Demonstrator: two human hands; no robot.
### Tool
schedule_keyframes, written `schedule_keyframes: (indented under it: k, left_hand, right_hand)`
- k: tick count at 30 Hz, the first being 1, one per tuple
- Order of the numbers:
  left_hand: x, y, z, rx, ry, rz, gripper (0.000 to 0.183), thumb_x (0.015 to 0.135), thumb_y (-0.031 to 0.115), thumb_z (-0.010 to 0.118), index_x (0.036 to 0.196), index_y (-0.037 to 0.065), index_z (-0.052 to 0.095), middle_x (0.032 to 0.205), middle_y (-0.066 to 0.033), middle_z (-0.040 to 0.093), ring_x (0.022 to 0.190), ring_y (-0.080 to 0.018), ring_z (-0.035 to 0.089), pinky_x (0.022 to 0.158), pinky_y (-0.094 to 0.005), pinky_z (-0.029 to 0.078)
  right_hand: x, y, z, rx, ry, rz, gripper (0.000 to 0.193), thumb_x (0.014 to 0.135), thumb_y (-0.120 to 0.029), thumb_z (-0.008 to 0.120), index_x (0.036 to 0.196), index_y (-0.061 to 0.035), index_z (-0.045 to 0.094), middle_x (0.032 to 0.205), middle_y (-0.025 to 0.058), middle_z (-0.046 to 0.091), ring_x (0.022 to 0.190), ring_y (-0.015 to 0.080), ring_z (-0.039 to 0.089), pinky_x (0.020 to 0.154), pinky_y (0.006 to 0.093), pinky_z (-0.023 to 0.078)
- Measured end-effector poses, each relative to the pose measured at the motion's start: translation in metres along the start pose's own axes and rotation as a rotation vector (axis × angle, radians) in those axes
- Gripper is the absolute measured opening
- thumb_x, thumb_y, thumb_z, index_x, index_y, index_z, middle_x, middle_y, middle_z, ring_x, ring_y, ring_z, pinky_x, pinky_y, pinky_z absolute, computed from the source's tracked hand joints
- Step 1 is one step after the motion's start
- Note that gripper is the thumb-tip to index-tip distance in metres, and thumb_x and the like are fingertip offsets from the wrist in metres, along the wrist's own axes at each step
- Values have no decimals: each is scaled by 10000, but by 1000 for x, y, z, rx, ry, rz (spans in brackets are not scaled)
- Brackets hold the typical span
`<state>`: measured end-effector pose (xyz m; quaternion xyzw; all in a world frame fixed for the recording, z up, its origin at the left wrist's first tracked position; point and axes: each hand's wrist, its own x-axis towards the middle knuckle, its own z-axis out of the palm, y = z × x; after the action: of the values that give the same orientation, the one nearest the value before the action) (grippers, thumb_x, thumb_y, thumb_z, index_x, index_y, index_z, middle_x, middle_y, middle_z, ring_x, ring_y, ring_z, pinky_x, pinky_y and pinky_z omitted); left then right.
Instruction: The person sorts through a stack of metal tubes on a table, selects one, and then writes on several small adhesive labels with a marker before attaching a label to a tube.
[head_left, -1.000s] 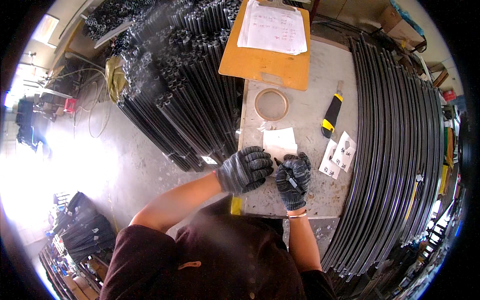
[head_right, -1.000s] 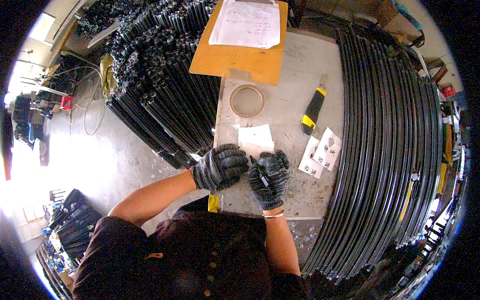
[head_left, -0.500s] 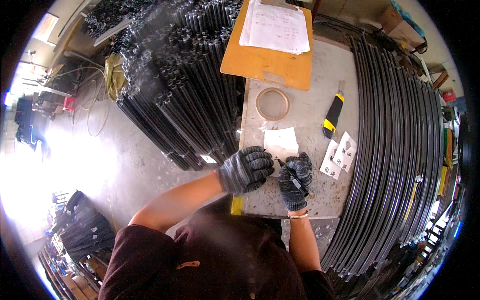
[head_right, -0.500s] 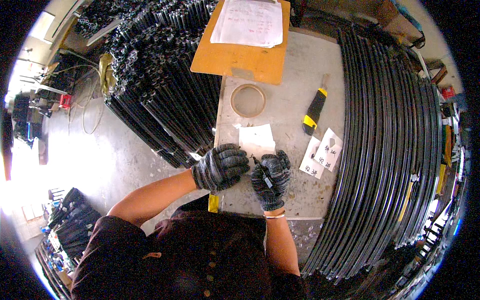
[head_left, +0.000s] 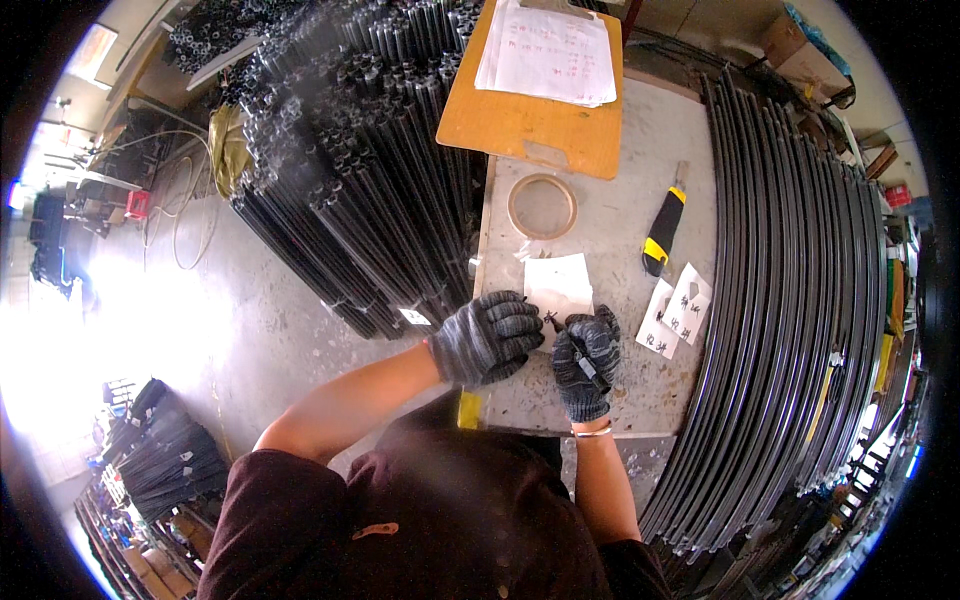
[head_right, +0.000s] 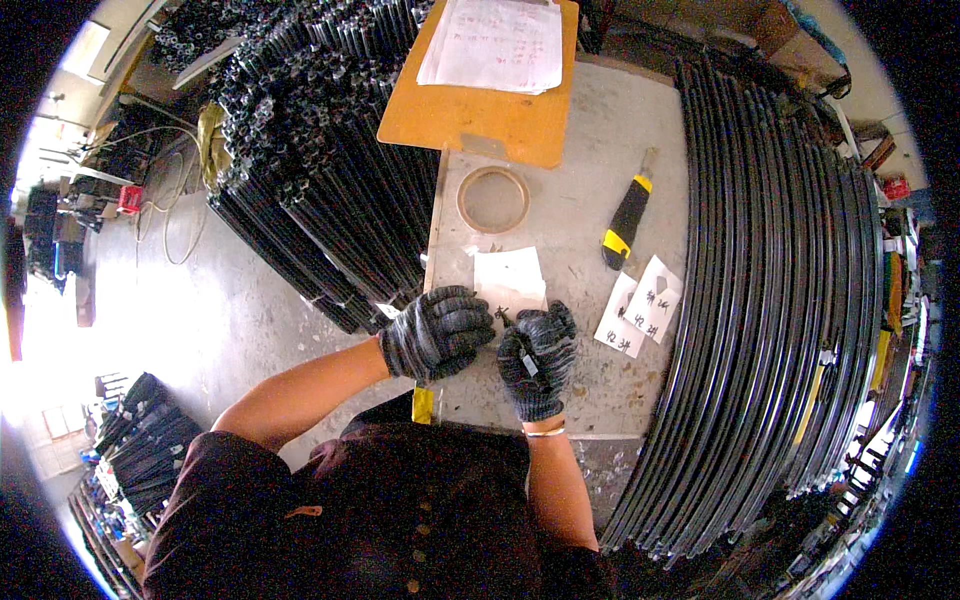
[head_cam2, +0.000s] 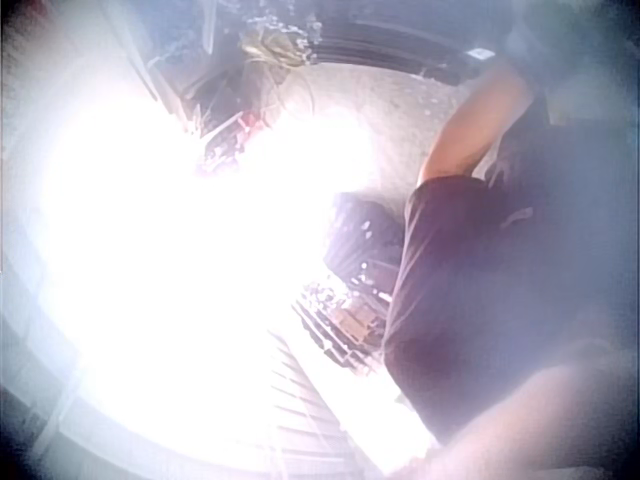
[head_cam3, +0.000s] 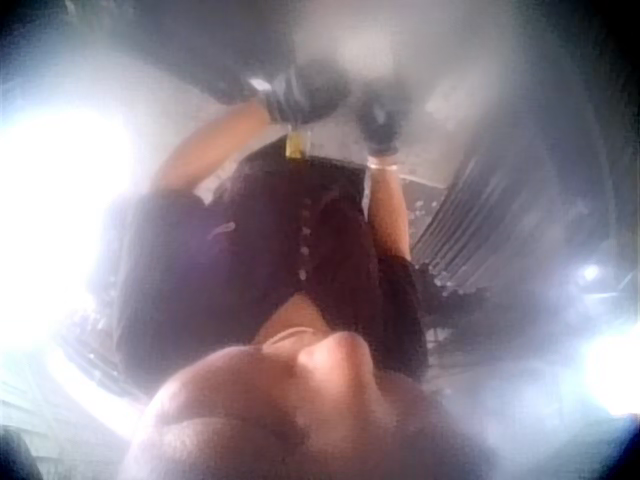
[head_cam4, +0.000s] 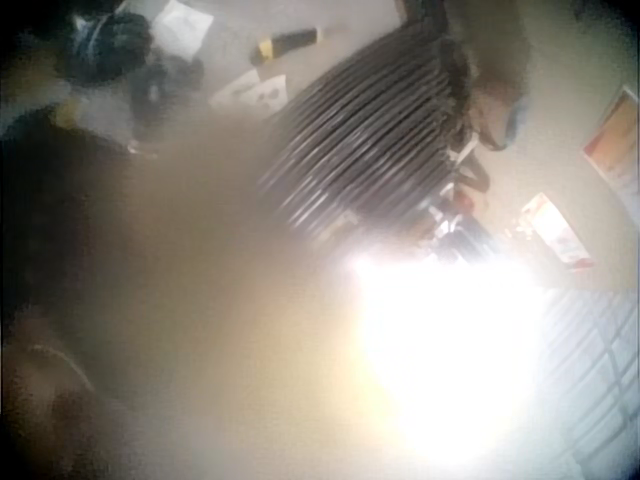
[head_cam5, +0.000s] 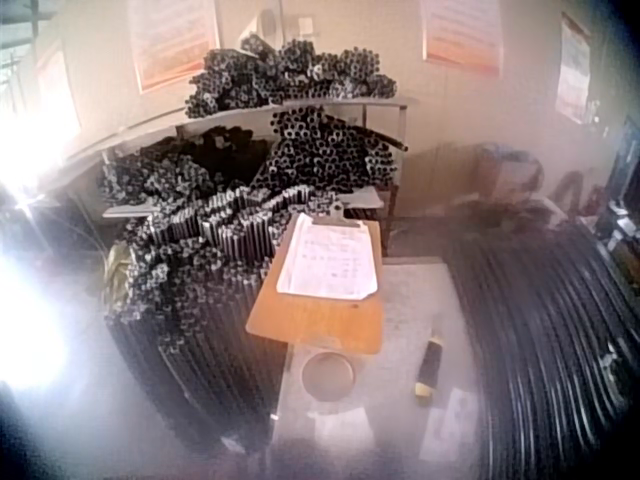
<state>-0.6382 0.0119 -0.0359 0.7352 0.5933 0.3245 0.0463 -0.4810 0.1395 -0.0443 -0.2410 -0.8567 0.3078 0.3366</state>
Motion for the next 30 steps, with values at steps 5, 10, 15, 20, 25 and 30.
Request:
schedule_keyframes:
  k: [5, 10, 15, 20, 25, 30]
  left_hand:
    - [3, 1, -1, 3, 0, -4, 312, 672, 208, 660, 949, 65, 647, 1062, -99, 607, 1060, -271, 567, 969, -434, 424]
    - [3, 0, -2, 24, 1, 8, 320, 672, 213, 663, 954, 64, 648, 1060, -98, 608, 1051, -273, 570, 967, -434, 425]
    - [3, 2, -2, 16, 9, -6, 331, 669, 208, 660, 967, 65, 645, 1059, -95, 607, 1053, -271, 566, 971, -432, 421]
    - [6, 3, -4, 23, -12, -1, 335, 674, 206, 652, 978, 67, 641, 1065, -92, 604, 1062, -266, 562, 983, -425, 410]
    - [8, 4, -6, 19, -15, -6, 337, 675, 205, 648, 981, 63, 642, 1062, -92, 606, 1061, -263, 563, 983, -427, 409]
    - [9, 4, -7, 14, -17, -3, 329, 673, 197, 649, 970, 56, 642, 1050, -96, 610, 1055, -267, 566, 973, -432, 418]
  right_hand:
    - [-1, -3, -3, 31, -31, 25, 122, 696, -3, 633, 787, -67, 582, 775, 74, 624, 778, 262, 606, 975, 450, 407]
    - [3, 1, 1, 3, 3, -26, 140, 667, -25, 618, 779, -88, 562, 725, 80, 597, 739, 290, 586, 933, 449, 425]
    - [-8, -2, -3, 134, 15, 228, 107, 718, -40, 625, 816, -66, 590, 768, 70, 622, 729, 237, 603, 932, 422, 442]
    - [-9, 12, -5, -8, 36, 61, 145, 679, -27, 637, 799, -85, 580, 787, 78, 618, 791, 281, 594, 959, 433, 413]
    - [-3, 5, -11, -15, -22, 50, 114, 685, -32, 625, 772, -87, 574, 760, 88, 610, 775, 294, 586, 958, 444, 411]
    - [-6, 2, -6, 22, 79, 192, 115, 675, -21, 610, 756, -87, 560, 744, 78, 606, 772, 284, 592, 951, 449, 419]
